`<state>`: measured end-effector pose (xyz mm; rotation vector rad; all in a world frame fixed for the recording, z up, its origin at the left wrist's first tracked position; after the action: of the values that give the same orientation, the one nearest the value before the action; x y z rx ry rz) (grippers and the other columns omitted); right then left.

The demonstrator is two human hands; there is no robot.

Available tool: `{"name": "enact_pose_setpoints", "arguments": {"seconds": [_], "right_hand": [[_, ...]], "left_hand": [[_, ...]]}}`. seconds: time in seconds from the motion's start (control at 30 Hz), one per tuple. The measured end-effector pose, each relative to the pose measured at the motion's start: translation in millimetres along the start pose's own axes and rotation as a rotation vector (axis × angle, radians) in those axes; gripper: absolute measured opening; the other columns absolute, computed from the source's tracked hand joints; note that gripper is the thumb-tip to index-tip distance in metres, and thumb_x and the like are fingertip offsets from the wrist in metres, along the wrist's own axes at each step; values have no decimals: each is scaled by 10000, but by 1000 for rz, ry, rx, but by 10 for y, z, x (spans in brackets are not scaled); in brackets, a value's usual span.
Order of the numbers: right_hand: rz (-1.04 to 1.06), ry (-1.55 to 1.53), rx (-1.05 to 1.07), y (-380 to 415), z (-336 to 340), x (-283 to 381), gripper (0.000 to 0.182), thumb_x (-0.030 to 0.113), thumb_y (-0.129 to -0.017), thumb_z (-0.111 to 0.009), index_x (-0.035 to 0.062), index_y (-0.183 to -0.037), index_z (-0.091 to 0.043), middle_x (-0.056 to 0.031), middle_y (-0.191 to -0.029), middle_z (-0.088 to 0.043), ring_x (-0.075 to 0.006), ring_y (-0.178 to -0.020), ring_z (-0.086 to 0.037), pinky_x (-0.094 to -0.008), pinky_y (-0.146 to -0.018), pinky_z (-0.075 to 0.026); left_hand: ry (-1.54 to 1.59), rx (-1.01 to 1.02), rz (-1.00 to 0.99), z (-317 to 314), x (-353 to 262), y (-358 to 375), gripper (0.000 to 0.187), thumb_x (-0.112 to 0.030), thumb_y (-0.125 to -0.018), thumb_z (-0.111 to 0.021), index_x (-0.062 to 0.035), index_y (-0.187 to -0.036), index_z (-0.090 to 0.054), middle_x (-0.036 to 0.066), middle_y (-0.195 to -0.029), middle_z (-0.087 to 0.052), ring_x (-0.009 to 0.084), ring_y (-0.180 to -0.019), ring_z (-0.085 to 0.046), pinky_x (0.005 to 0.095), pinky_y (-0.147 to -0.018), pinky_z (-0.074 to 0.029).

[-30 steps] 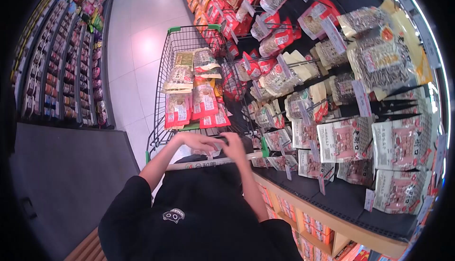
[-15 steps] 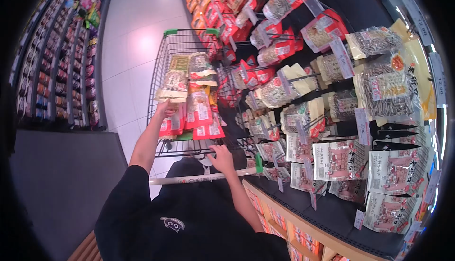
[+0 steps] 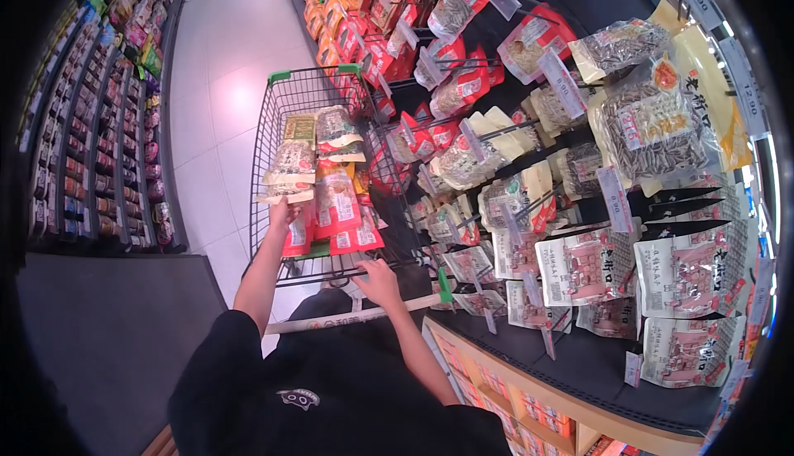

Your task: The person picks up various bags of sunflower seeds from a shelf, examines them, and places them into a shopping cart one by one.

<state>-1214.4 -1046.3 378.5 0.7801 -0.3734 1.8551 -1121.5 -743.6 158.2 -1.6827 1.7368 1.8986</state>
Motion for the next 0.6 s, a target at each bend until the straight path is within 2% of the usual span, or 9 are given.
{"name": "enact_pose_setpoints", "arguments": {"seconds": [0.17, 0.2, 0.3, 0.37, 0.43, 0.5, 0.53, 0.57, 0.6], "right_hand": [[44, -46, 9, 26, -9, 7, 338, 236, -730, -710, 114, -1035, -634, -38, -963, -660, -244, -921, -575, -351, -768, -486], [28, -55, 72, 32, -39, -23, 394, 214, -735, -723, 116, -1101, -618, -47, -1006, -657, -209, -926, -601, -320, -752, -500], [-42, -415, 84, 1, 73, -16, 461, 175, -725, -743, 80, -1149, -588, -68, -1029, -647, -181, -943, -619, -308, -764, -510], [-122, -476, 13, -33, 280, 24, 614, 184, -692, -783, 31, -1224, -517, -104, -1143, -595, -198, -981, -617, -332, -832, -498], [-76, -269, -161, -64, 664, 244, 809, 258, -635, -820, 51, -1311, -428, -150, -1278, -496, -284, -1167, -509, -392, -974, -417], [-2, -238, -295, -75, 981, 473, 901, 268, -597, -837, 62, -1346, -382, -139, -1362, -415, -307, -1283, -375, -408, -1055, -325], [81, -63, -345, -70, 1116, 613, 926, 234, -594, -847, 99, -1370, -359, -107, -1405, -382, -248, -1334, -312, -373, -972, -421], [118, -92, -396, -61, 1251, 725, 896, 206, -607, -841, 96, -1363, -375, -109, -1390, -419, -238, -1291, -392, -367, -970, -424], [93, -323, -356, -95, 1241, 647, 852, 177, -617, -828, 80, -1347, -400, -120, -1368, -445, -240, -1253, -440, -362, -976, -418]], "left_hand": [[-40, 110, -38, -54, -386, 741, 238, -249, -975, -421, -68, -1074, -541, 64, -824, -653, 117, -600, -597, 239, -511, -468], [-63, 130, -48, -100, -476, 907, 236, -249, -975, -422, -71, -1066, -547, 66, -829, -655, 117, -600, -597, 240, -514, -469], [-70, 216, -64, -344, -768, 1483, 232, -245, -966, -454, -51, -1019, -569, 71, -823, -658, 120, -615, -614, 246, -518, -479], [-79, 307, -97, -568, -895, 1743, 239, -246, -961, -469, -34, -1000, -572, 76, -821, -660, 123, -620, -623, 247, -526, -486], [-108, 393, -102, -854, -959, 2068, 258, -251, -949, -500, -15, -938, -603, 80, -809, -666, 125, -624, -632, 238, -548, -498], [-136, 501, -126, -1289, -1040, 2466, 266, -254, -946, -508, -14, -912, -620, 80, -802, -669, 125, -630, -634, 231, -561, -500], [-149, 573, -116, -1528, -1010, 2645, 265, -246, -938, -519, -13, -888, -635, 71, -778, -668, 121, -635, -634, 230, -575, -501], [-166, 655, -114, -1806, -1098, 2973, 260, -239, -935, -522, -10, -888, -635, 66, -770, -666, 117, -644, -630, 232, -591, -504], [-134, 718, -113, -2043, -1080, 3161, 255, -233, -933, -526, -8, -885, -635, 64, -767, -663, 115, -646, -627, 232, -593, -502]]}}
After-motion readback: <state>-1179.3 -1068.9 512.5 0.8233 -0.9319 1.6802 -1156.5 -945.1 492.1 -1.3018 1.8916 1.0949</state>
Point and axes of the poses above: each hand's wrist, its own y-axis away from the middle knuckle, its own z-axis out of the back of the hand, x = y × z, the point moved 10 cm from there along -y, towards the middle knuckle
